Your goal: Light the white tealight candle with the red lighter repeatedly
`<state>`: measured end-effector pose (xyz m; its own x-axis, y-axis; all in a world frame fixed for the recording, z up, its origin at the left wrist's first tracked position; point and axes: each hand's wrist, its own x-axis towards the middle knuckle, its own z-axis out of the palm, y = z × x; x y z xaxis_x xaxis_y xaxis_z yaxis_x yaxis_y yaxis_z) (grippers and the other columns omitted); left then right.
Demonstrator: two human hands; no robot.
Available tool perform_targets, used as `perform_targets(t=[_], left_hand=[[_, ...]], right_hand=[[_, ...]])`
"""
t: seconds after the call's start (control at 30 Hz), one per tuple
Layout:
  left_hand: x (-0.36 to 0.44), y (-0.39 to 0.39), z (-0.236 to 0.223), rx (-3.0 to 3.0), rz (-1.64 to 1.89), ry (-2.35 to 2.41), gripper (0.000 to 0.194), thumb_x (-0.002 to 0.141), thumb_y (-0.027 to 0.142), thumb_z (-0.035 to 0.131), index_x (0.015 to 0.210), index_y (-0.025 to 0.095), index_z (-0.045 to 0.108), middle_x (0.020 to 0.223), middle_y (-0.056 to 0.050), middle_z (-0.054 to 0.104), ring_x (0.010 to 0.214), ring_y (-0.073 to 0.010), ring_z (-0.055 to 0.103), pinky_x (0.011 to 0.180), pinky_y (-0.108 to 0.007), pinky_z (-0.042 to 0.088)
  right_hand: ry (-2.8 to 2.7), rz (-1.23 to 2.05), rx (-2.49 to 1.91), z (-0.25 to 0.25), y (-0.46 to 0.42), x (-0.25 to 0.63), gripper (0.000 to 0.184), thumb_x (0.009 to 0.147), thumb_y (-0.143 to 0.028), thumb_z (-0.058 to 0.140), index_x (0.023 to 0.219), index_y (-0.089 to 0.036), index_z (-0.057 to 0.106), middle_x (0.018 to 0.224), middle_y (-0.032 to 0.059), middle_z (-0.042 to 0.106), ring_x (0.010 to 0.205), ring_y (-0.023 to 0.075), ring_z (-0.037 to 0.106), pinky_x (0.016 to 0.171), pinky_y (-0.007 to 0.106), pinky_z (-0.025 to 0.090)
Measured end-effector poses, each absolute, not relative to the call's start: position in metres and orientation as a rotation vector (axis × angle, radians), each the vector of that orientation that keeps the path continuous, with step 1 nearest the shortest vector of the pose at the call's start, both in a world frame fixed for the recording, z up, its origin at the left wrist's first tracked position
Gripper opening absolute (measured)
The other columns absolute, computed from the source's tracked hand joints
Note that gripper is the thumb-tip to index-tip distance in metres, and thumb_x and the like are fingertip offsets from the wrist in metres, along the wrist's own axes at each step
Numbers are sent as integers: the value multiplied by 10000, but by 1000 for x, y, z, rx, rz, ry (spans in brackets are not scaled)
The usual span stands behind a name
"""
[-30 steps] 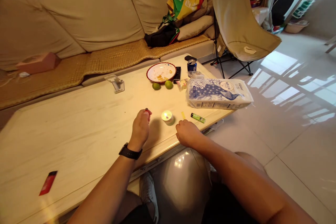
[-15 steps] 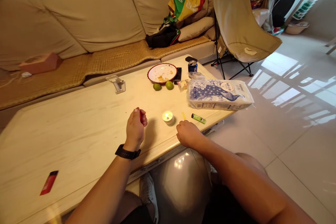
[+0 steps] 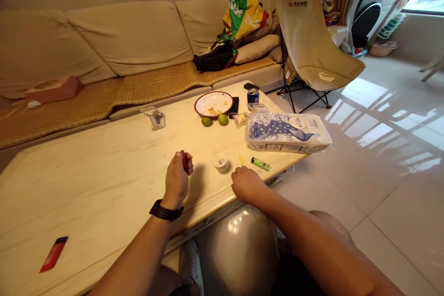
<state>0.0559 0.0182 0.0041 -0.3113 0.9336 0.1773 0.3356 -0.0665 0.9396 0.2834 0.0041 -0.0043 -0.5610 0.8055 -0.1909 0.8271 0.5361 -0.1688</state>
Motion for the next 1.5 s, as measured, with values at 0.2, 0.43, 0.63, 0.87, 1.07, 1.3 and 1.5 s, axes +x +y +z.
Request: perform_targets(t=[0.2, 0.43, 0.63, 0.87, 1.07, 1.3, 1.5], left_hand=[[57, 15, 9, 1356, 1350, 1658, 433, 1040, 552, 358, 837, 224, 555, 710, -6, 518, 660, -166, 496, 608, -299, 414], [67, 8, 14, 2006, 926, 1874, 298, 989, 445, 479, 801, 225, 552, 737, -27, 595, 691, -198, 536, 648, -333, 381], [76, 8, 9, 2315, 727, 1879, 238, 955, 388, 513, 795, 221, 569, 780, -73, 643, 743, -239, 575, 682, -364, 401], [82, 11, 8, 2409, 619, 1858, 181, 935, 328, 530, 816, 210, 596, 803, -93, 661, 770, -255, 591, 701, -382, 406], [84, 13, 9, 2378, 574, 1872, 174, 936, 302, 516, 808, 212, 590, 806, -88, 660, 765, -247, 586, 690, -376, 397], [84, 12, 8, 2357, 613, 1852, 155, 925, 306, 531, 814, 214, 586, 810, -85, 654, 770, -249, 583, 698, -375, 404], [82, 11, 10, 2115, 805, 1815, 222, 975, 371, 487, 817, 225, 543, 793, -55, 629, 745, -220, 574, 682, -348, 408]], right_hand=[[2673, -363, 1425, -6, 4, 284, 297, 976, -301, 554, 1123, -96, 710, 1122, 181, 698, 1089, 296, 623, 949, 373, 474], [2662, -361, 1413, -7, 5, 284, 306, 985, -312, 551, 1133, -97, 711, 1126, 188, 700, 1099, 300, 622, 967, 373, 464], [2663, -353, 1405, -7, 5, 284, 311, 990, -313, 541, 1142, -101, 710, 1119, 190, 702, 1101, 297, 616, 985, 373, 457], [2667, -341, 1399, -8, 4, 284, 316, 991, -334, 545, 1146, -107, 702, 1121, 181, 701, 1093, 296, 613, 978, 368, 455], [2649, -368, 1421, -7, 4, 285, 298, 989, -329, 556, 1138, -120, 706, 1117, 181, 697, 1101, 293, 612, 967, 362, 451], [2664, -361, 1431, -6, 4, 285, 276, 991, -327, 557, 1104, -129, 712, 1099, 169, 701, 1083, 286, 615, 948, 354, 458], [2654, -373, 1425, -5, 4, 285, 285, 984, -327, 557, 1105, -121, 712, 1102, 173, 697, 1086, 294, 610, 950, 369, 460]])
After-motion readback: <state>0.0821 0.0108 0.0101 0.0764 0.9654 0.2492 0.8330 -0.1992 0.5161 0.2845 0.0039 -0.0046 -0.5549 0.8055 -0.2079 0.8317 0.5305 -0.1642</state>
